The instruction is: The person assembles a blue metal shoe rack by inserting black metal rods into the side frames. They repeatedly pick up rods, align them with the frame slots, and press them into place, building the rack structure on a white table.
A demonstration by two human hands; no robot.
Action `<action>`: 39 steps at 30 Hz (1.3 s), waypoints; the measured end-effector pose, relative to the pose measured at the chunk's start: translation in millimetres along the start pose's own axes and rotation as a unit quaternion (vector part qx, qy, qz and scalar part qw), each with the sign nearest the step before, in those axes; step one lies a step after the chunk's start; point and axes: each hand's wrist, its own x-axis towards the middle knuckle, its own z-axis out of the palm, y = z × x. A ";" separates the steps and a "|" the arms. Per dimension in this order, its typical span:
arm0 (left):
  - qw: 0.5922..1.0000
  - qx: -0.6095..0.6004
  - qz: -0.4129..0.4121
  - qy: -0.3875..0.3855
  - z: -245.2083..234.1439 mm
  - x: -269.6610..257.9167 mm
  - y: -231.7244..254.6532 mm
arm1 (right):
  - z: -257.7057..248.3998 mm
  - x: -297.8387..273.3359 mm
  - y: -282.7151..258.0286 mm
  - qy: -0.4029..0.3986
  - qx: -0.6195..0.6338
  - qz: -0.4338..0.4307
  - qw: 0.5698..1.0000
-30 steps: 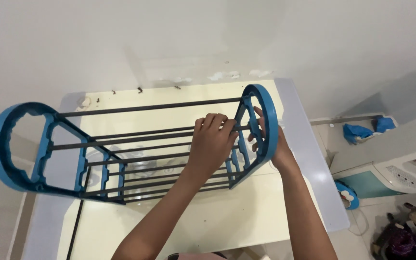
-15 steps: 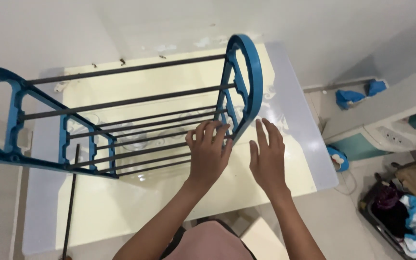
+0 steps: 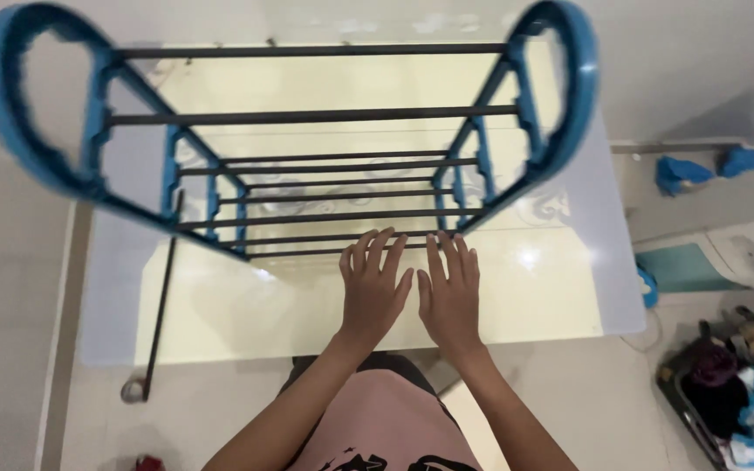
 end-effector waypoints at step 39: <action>0.882 0.168 -0.439 -0.034 -0.7 -258.4 -358.5 | 253.0 5.6 -261.0 -0.218 0.082 -0.291 0.928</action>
